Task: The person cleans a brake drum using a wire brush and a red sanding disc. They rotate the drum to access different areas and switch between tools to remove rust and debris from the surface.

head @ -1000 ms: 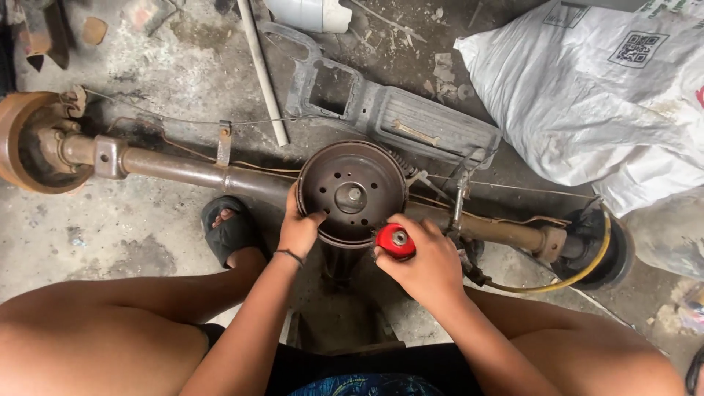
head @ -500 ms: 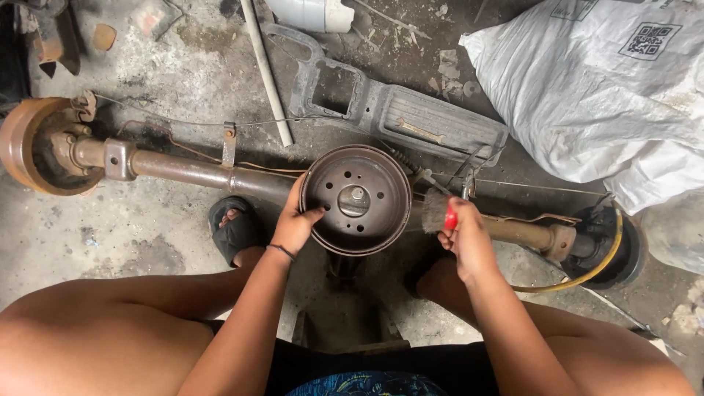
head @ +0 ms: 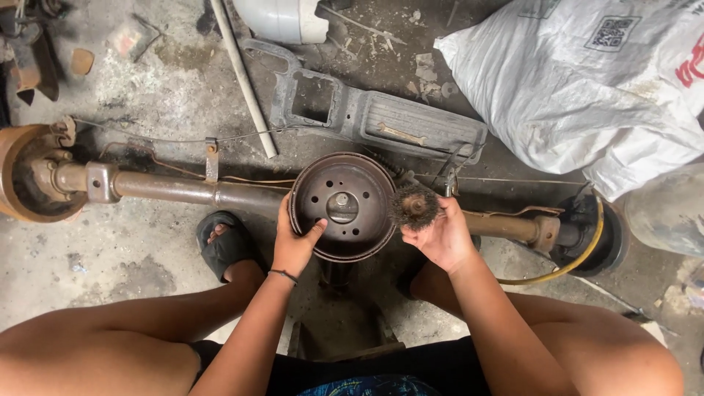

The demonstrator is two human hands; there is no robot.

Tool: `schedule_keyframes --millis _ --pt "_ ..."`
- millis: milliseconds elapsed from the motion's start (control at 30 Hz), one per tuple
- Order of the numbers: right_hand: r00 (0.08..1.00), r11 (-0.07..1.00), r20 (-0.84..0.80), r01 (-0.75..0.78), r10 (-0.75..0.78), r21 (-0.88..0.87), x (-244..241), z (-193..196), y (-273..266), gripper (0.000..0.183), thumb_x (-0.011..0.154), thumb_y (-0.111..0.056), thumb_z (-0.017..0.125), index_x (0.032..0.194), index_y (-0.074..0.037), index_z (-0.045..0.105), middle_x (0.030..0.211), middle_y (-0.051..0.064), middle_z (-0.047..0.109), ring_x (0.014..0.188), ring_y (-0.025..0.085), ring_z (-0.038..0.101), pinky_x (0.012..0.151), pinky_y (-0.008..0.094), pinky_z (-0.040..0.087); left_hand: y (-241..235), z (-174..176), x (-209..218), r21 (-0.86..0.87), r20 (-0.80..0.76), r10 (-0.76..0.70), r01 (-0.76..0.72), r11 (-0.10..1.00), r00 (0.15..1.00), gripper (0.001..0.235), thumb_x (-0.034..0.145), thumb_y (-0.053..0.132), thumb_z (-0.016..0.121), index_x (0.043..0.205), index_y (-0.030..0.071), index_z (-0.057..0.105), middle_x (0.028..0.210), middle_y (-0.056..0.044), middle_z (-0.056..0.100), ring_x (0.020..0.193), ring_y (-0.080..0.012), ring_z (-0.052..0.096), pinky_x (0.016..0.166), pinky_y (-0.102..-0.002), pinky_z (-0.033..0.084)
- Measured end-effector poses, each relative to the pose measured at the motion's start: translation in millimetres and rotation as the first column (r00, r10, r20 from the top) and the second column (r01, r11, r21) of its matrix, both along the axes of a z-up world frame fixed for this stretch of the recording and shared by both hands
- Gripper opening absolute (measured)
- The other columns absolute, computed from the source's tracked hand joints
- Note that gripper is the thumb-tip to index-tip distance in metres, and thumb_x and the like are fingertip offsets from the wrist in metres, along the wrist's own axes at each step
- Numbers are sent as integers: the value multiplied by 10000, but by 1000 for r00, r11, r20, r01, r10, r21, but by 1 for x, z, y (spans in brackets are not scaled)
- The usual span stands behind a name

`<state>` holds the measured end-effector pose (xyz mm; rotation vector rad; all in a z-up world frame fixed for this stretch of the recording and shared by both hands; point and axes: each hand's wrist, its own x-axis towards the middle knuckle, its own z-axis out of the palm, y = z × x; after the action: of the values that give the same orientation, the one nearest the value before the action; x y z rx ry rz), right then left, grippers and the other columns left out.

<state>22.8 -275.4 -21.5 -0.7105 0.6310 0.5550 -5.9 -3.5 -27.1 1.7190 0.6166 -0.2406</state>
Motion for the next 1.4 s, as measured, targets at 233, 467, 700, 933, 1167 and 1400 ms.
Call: schedule_keyframes --millis 233,467,700,933,1167,1400 --pt "995 996 80 -57 63 -73 -7 -40 0 423 885 -439 500 1103 -98 621 719 81 475 616 244 423 564 324 293 25 -15 -4 303 165 -37 -15 953 986 764 862 297 820 1497 91 448 1319 -280 525 1291 -466 527 1098 -514 453" --pt "972 956 198 -66 126 -287 -2 59 17 605 894 -351 461 1446 -110 403 778 29 419 675 192 430 584 297 274 68 32 9 506 357 -246 35 862 901 468 1051 311 668 629 112 625 987 -59 723 972 -302 690 872 -361 503" --pt "972 930 219 7 80 -368 -14 98 -10 560 842 -178 500 1400 -139 509 936 87 356 772 300 472 642 362 357 77 125 11 488 -258 -443 511 707 859 337 767 325 872 1094 286 802 847 -15 813 861 -255 772 828 -369 583" --pt "933 978 357 27 49 -206 -9 104 -25 490 904 -242 500 1379 -126 489 1114 215 558 863 305 541 696 415 438 47 74 12 363 9 -304 280 889 953 752 824 122 775 1476 -10 423 1223 -356 625 1104 -524 639 939 -593 534" --pt "950 787 225 -32 215 -617 -11 53 -22 514 982 -212 639 1438 -84 439 1138 214 535 893 276 573 786 374 514 22 61 18 3 -401 -352 385 923 846 1081 827 387 719 1640 89 71 1510 -292 463 1381 -442 485 1106 -555 451" --pt "760 -8 -278 -338 587 -941 -11 2 -16 613 765 -337 864 1318 -202 637 1309 155 601 1225 406 630 1042 459 521 19 66 28 -27 -395 -342 362 932 852 940 902 421 628 1633 96 133 1526 -284 447 1421 -440 425 1127 -551 422"
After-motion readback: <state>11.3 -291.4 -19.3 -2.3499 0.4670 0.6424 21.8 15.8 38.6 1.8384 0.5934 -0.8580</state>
